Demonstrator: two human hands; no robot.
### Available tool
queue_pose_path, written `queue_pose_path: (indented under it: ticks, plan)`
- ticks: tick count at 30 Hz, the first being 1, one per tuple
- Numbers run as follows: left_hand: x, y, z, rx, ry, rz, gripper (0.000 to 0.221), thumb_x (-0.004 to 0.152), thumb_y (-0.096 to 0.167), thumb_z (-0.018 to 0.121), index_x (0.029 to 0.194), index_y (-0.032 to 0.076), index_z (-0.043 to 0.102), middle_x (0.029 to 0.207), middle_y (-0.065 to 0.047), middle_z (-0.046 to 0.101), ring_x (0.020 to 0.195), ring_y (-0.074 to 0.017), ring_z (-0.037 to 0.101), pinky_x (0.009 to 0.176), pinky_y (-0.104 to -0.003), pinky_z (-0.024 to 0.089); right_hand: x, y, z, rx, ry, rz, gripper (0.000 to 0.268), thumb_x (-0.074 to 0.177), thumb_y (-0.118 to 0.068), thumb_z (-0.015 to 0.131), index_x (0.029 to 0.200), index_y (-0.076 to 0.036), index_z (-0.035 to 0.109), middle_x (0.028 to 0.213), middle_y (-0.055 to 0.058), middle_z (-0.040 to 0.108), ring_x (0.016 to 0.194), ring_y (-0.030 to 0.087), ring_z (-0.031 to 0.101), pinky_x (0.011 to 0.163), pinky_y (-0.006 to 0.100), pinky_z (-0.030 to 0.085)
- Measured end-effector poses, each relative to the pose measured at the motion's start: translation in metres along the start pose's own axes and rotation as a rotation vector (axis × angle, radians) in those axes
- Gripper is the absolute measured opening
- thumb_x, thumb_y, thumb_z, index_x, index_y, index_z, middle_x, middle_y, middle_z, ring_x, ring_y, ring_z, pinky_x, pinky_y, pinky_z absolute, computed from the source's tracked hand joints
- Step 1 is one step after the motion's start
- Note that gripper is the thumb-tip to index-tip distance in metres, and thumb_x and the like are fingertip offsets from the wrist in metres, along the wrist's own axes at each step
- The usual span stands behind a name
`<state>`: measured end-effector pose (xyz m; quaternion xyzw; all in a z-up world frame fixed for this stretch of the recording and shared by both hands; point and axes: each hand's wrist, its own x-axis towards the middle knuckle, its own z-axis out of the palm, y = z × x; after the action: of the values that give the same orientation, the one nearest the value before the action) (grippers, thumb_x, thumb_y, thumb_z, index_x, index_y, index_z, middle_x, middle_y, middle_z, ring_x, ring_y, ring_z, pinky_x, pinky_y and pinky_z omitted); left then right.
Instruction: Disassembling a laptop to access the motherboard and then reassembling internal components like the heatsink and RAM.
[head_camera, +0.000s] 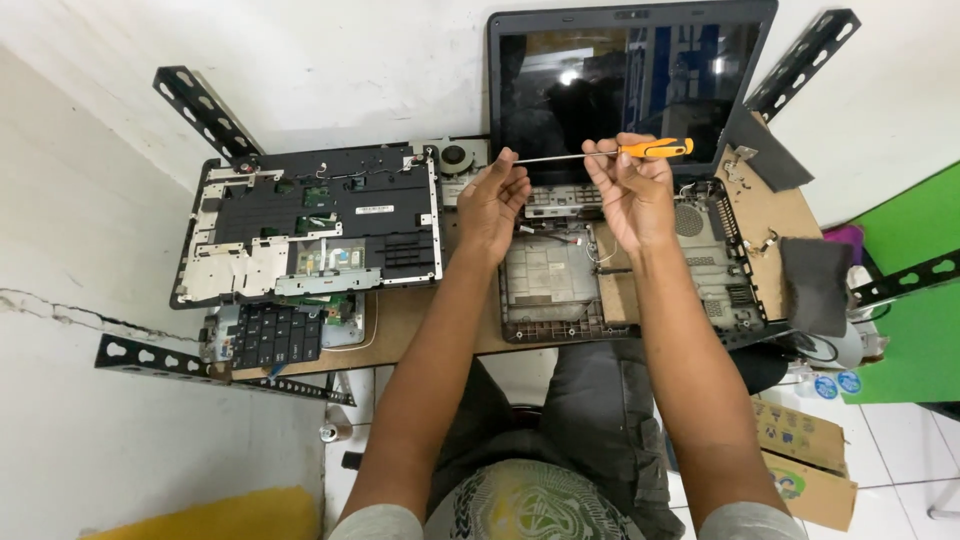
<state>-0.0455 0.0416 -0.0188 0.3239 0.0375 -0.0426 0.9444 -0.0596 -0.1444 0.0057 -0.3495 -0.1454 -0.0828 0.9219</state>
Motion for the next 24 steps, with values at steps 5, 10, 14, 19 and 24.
queue_pose_path:
  ticks: [5,10,14,19,24]
  plan:
    - [-0.01,0.0,-0.004,0.296,0.051,0.152,0.06,0.087,0.04,0.069,0.126,-0.002,0.052,0.107,-0.019,0.061,0.092,-0.0215,0.063,0.082,-0.034,0.06,0.003,0.001,-0.008,-0.008,0.049,-0.025,0.021,0.089,-0.001,0.059,0.109,0.002,0.053,0.103,0.022,0.066,0.103,0.036,0.066,0.093,0.046,0.057]
    - [-0.048,0.018,0.012,0.724,0.17,0.375,0.049,0.095,0.043,0.054,0.125,0.005,0.05,0.111,-0.014,0.054,0.104,-0.0265,0.058,0.085,-0.042,0.056,0.0,0.004,0.0,-0.157,0.102,-0.067,0.02,0.09,-0.006,0.06,0.109,-0.002,0.054,0.101,0.018,0.068,0.099,0.032,0.069,0.09,0.042,0.06]
    - [-0.058,0.019,0.01,1.139,0.137,0.488,0.029,0.091,0.013,0.045,0.119,0.008,0.051,0.105,-0.012,0.054,0.098,-0.0276,0.058,0.082,-0.042,0.052,-0.004,0.017,0.016,-0.361,0.117,-0.168,0.02,0.091,-0.006,0.062,0.107,0.002,0.053,0.096,0.02,0.067,0.093,0.032,0.07,0.084,0.041,0.061]
    - [-0.049,-0.007,-0.016,1.57,0.007,0.686,0.039,0.076,-0.01,0.052,0.113,0.003,0.05,0.097,-0.015,0.051,0.086,-0.0298,0.056,0.074,-0.039,0.05,-0.01,0.023,0.037,-0.557,0.083,-0.208,0.017,0.09,-0.001,0.061,0.103,0.007,0.054,0.09,0.02,0.065,0.087,0.031,0.07,0.08,0.04,0.061]
    - [-0.055,-0.016,-0.021,1.821,-0.024,0.893,0.041,0.068,-0.005,0.066,0.106,0.002,0.051,0.095,-0.016,0.047,0.08,-0.0261,0.049,0.072,-0.039,0.044,-0.009,0.026,0.043,-0.61,0.071,-0.223,0.013,0.091,0.003,0.059,0.101,0.008,0.055,0.087,0.02,0.064,0.085,0.03,0.07,0.078,0.039,0.062]
